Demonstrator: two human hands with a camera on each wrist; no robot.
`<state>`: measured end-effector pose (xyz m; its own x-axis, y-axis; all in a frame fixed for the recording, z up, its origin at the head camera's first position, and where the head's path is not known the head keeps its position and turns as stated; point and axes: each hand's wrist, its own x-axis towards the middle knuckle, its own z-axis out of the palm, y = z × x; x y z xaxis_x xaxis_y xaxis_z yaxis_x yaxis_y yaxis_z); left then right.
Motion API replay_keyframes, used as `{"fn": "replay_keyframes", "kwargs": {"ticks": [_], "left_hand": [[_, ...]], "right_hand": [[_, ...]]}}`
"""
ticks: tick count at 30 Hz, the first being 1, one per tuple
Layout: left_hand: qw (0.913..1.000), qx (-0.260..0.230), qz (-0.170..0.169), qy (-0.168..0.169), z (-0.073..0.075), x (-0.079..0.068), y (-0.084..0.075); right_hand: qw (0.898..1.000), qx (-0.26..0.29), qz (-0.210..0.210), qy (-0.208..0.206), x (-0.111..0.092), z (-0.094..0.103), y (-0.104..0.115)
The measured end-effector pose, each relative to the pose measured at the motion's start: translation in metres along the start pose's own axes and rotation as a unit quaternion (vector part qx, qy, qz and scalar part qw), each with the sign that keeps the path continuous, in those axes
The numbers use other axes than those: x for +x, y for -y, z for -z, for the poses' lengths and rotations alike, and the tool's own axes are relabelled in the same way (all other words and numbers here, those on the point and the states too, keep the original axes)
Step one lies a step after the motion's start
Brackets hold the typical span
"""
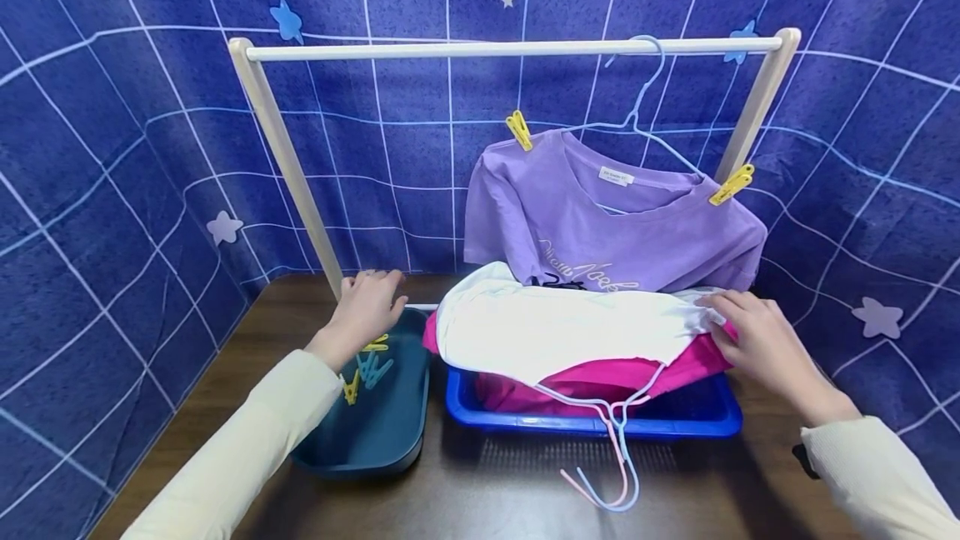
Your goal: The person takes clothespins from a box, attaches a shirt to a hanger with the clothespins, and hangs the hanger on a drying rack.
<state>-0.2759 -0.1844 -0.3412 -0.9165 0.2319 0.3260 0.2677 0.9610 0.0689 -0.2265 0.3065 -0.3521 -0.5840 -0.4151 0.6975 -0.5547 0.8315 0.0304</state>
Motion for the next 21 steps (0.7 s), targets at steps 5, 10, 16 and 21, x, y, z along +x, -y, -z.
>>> {"fn": "replay_keyframes", "kwargs": {"ticks": [5, 10, 16, 21], "left_hand": [[0.9999, 0.014, 0.006, 0.004, -0.013, -0.013, 0.008], [0.9994, 0.03, 0.009, 0.012, -0.025, -0.026, 0.011], [0.9976, 0.045, 0.025, 0.045, -0.037, -0.037, 0.013], [0.9947, 0.061, 0.036, 0.075, -0.043, -0.042, 0.014]], "right_hand": [[1.0, -0.003, 0.001, 0.009, -0.007, -0.006, 0.002], [1.0, -0.005, 0.008, 0.021, -0.01, -0.01, 0.002], [0.999, -0.007, 0.011, 0.03, -0.013, -0.015, 0.004], [0.999, -0.017, 0.013, 0.032, -0.014, -0.019, 0.006]]}}
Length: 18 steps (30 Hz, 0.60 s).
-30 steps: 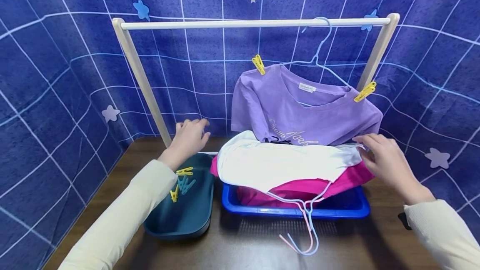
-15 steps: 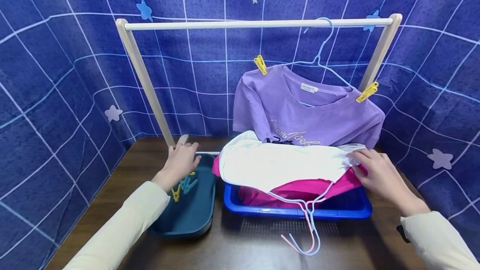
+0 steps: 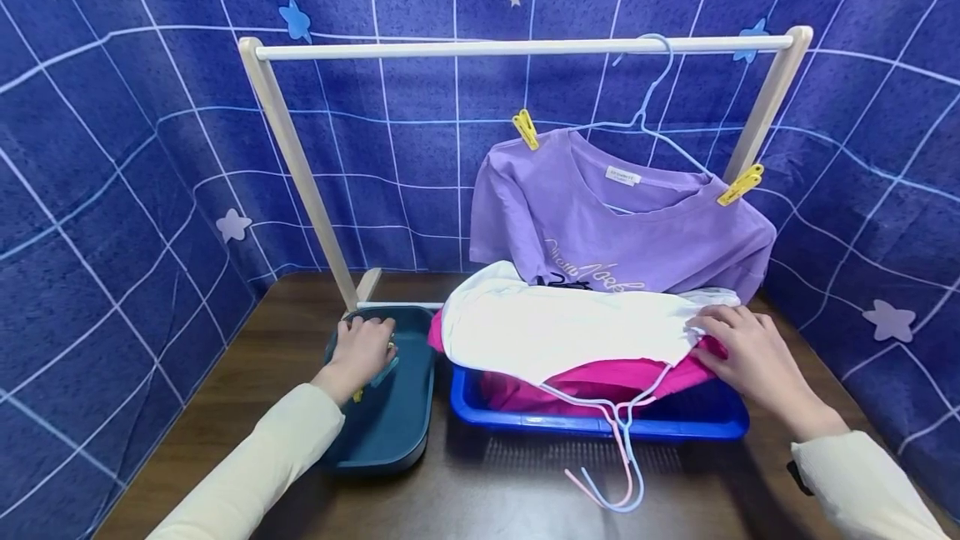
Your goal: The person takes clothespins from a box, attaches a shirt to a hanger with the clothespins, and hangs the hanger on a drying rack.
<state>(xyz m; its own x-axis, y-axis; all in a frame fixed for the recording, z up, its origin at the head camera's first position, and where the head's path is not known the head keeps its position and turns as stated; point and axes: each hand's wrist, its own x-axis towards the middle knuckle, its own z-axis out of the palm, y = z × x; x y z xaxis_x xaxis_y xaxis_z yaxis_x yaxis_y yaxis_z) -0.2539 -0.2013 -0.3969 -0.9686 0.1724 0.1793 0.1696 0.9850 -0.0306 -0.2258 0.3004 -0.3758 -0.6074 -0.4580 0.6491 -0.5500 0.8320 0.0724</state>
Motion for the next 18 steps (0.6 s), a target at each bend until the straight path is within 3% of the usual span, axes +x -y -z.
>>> {"fn": "replay_keyframes", "kwargs": {"ticks": [9, 18], "left_hand": [[0.9974, 0.034, 0.011, 0.063, -0.004, -0.002, -0.005], [0.9948, 0.045, 0.014, 0.09, -0.014, 0.002, -0.01]], "right_hand": [[1.0, 0.002, 0.001, -0.013, -0.004, -0.006, 0.001], [1.0, -0.001, -0.003, -0.022, -0.007, -0.008, 0.0]]}}
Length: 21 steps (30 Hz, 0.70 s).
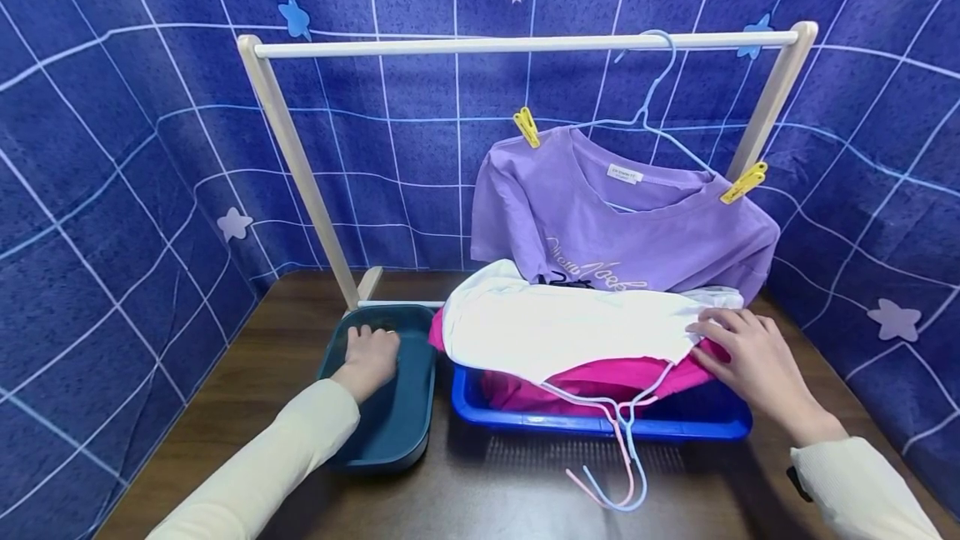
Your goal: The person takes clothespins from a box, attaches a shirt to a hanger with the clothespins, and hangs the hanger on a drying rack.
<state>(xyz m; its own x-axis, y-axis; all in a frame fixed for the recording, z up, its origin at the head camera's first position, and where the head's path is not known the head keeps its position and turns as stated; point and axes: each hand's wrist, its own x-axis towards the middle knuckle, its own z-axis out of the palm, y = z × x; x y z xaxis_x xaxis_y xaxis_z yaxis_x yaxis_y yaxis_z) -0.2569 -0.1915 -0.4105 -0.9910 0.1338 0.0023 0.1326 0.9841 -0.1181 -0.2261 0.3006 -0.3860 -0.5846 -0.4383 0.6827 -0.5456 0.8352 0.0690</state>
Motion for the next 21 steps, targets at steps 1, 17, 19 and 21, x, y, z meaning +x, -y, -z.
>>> {"fn": "replay_keyframes", "kwargs": {"ticks": [1, 17, 19, 21], "left_hand": [[1.0, 0.003, 0.0, 0.004, -0.001, 0.001, -0.0006], [0.9996, 0.022, -0.007, 0.016, -0.0061, 0.0033, -0.0065], [0.9997, 0.016, -0.009, 0.016, -0.0068, 0.0038, -0.0072], [0.9998, 0.011, -0.011, 0.016, -0.0072, 0.0042, -0.0079]], "right_hand": [[1.0, -0.001, -0.001, 0.0, -0.0003, 0.0001, 0.0001], [1.0, 0.006, -0.01, -0.003, 0.0016, 0.005, 0.0002], [1.0, 0.006, -0.01, -0.003, 0.0021, 0.0051, 0.0], [1.0, 0.007, -0.009, -0.005, 0.0028, 0.0052, -0.0005]]}}
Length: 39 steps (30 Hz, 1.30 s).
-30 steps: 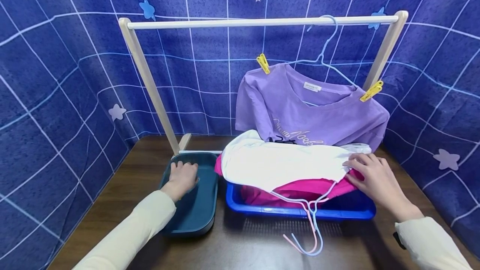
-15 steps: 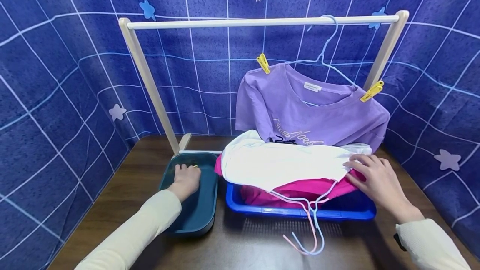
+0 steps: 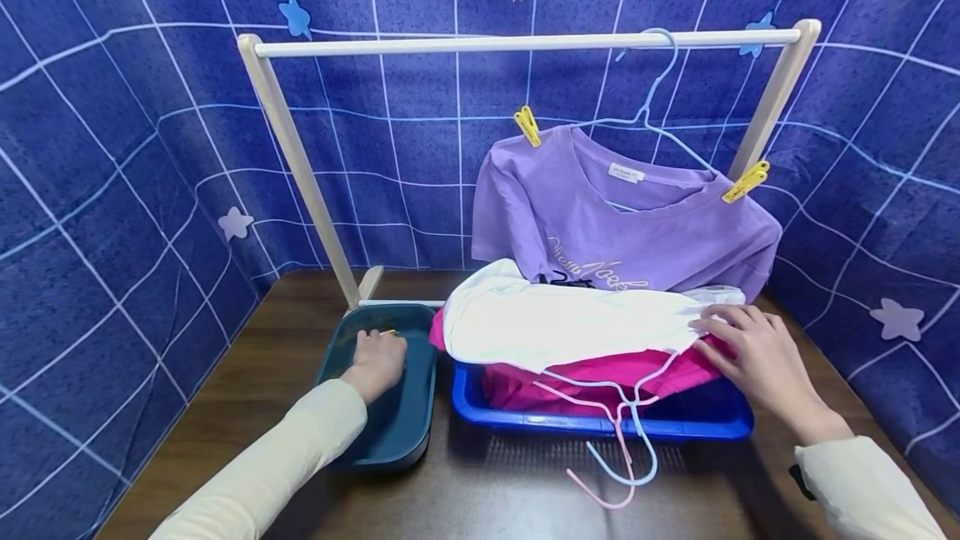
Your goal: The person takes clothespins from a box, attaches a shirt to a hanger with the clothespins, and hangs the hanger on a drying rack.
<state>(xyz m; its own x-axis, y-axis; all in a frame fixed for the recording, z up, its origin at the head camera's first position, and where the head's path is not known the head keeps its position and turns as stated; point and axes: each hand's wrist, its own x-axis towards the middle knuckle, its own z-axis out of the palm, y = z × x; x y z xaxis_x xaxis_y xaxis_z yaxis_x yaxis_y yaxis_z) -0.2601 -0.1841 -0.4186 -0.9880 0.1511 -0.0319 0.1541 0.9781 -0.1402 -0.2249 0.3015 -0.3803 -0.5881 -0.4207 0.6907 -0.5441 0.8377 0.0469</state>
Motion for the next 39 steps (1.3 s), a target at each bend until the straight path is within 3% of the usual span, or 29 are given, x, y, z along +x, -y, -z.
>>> {"fn": "replay_keyframes", "kwargs": {"ticks": [8, 25, 39], "left_hand": [[0.9996, -0.016, -0.011, -0.02, -0.002, 0.001, -0.002], [0.9996, -0.021, -0.016, -0.003, -0.003, 0.004, -0.003], [0.9993, -0.017, -0.022, -0.027, -0.005, 0.002, -0.005]], "right_hand": [[1.0, 0.006, 0.002, -0.009, 0.005, 0.001, -0.002], [0.999, 0.0, -0.018, -0.029, 0.016, 0.002, -0.004], [0.999, 0.0, -0.035, -0.035, 0.022, 0.001, -0.002]]}}
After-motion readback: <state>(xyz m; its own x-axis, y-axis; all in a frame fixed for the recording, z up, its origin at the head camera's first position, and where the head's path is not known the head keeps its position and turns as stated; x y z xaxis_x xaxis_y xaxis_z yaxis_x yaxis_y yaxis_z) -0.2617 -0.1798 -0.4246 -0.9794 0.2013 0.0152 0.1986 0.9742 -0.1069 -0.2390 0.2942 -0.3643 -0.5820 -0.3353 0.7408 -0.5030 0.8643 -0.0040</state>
